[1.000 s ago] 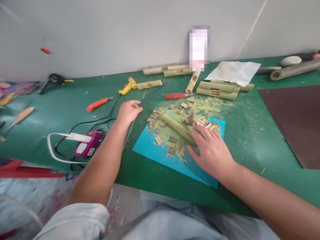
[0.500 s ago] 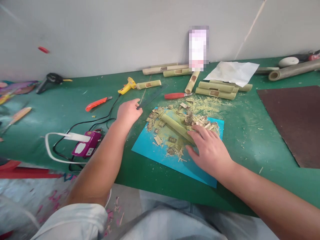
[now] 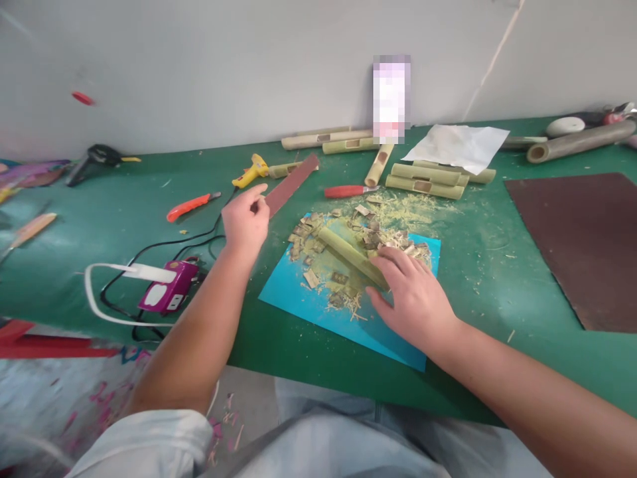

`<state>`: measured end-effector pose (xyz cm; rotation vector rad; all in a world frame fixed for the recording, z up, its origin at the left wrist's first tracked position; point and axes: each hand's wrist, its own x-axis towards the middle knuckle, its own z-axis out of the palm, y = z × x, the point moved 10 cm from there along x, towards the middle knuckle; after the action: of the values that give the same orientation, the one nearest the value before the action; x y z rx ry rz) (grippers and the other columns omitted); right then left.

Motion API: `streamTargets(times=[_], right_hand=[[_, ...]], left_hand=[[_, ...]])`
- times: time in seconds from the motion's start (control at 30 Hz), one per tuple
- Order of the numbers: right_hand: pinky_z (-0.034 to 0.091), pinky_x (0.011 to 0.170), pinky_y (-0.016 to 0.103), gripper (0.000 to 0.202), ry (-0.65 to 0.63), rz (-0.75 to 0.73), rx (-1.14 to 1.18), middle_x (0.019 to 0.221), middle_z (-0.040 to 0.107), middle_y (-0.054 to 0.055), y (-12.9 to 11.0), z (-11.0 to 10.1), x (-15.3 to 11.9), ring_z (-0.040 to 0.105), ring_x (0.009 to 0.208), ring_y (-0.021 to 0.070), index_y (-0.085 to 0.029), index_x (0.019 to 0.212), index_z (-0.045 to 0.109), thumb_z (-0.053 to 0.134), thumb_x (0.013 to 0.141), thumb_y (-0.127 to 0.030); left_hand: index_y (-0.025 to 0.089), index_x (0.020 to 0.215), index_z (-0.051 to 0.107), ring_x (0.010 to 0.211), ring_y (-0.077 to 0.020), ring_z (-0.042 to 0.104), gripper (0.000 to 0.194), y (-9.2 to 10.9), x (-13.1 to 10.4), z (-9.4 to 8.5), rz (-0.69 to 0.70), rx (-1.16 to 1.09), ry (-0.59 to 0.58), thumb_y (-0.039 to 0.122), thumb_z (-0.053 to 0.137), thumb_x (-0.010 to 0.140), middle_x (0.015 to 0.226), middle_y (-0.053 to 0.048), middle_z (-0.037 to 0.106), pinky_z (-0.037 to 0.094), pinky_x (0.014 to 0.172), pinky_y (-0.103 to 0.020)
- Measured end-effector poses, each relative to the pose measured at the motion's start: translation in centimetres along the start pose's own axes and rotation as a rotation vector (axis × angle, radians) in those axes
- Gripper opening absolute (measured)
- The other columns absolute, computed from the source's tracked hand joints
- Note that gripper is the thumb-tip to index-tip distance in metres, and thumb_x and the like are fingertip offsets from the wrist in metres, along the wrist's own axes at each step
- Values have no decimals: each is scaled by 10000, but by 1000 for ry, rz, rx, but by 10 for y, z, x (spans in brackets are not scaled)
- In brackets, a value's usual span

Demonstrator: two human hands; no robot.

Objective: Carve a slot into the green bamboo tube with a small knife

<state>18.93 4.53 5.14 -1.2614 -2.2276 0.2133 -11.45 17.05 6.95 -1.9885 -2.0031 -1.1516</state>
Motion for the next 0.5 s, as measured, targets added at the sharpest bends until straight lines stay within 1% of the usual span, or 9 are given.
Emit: streamTargets(times=[0.07, 0.13, 0.2, 0.23, 0.27, 0.33, 0.4, 0.47, 0.5], right_hand=[[522, 952, 505, 399, 10, 65, 103, 1310, 590, 135, 7, -2, 1, 605, 1162, 293, -232, 1274, 547, 585, 886, -316], [520, 956, 491, 422, 24, 170, 255, 1303, 591, 118, 20, -2, 1, 619, 1120, 259, -249, 1285, 536, 604, 877, -334], [523, 942, 489, 464, 59, 307, 450, 1213, 632, 100, 37, -1, 1, 639, 1051, 238, -253, 1290, 529, 637, 855, -373], [521, 940, 492, 493, 74, 383, 552, 1165, 654, 91, 47, 1, 1, 640, 1045, 238, -253, 1302, 520, 647, 849, -399], [528, 922, 489, 513, 97, 451, 663, 1160, 660, 92, 56, 3, 1, 647, 1029, 239, -251, 1303, 516, 655, 841, -426], [529, 920, 470, 539, 177, 561, 869, 1277, 621, 103, 73, 2, 3, 650, 1048, 238, -257, 1297, 517, 664, 825, -470], [524, 924, 449, 519, 275, 645, 1002, 1320, 604, 101, 89, -3, 5, 662, 1030, 230, -259, 1279, 530, 622, 840, -521], [547, 853, 437, 513, 278, 713, 1166, 1293, 624, 119, 99, 0, 8, 681, 911, 220, -239, 1208, 566, 474, 880, -623], [556, 807, 440, 576, 252, 725, 1235, 1282, 630, 130, 101, 1, 11, 679, 831, 214, -232, 1183, 577, 374, 888, -683]], left_hand=[[152, 1171, 706, 806, -144, 685, 360, 8, -7, -6, -13, -169, 58, 167, 502, 875, 965, -45, 748, 544, 827, -257], [157, 1151, 708, 718, -122, 667, 325, 18, -16, -9, -26, -352, 93, 213, 528, 887, 879, -26, 739, 553, 749, -242], [159, 1113, 720, 738, -129, 674, 289, 35, -25, -11, 3, -511, 109, 255, 568, 887, 887, -34, 742, 556, 737, -246], [162, 1089, 727, 779, -139, 684, 271, 45, -30, -13, 26, -567, 109, 267, 587, 883, 922, -43, 747, 559, 753, -254], [167, 1065, 734, 825, -151, 691, 253, 56, -34, -14, 51, -608, 105, 274, 602, 878, 965, -51, 749, 562, 771, -263], [181, 1034, 743, 876, -165, 697, 229, 73, -42, -15, 80, -653, 72, 288, 616, 876, 1018, -56, 748, 569, 790, -279], [194, 1025, 747, 862, -168, 696, 221, 86, -49, -12, 89, -691, 20, 304, 630, 872, 1003, -53, 751, 574, 772, -286], [205, 1035, 750, 809, -158, 688, 228, 94, -54, -7, 91, -740, -47, 308, 650, 859, 959, -48, 753, 571, 729, -277], [208, 1043, 752, 782, -152, 681, 234, 96, -56, -4, 90, -761, -83, 306, 656, 853, 939, -47, 752, 566, 705, -269]])
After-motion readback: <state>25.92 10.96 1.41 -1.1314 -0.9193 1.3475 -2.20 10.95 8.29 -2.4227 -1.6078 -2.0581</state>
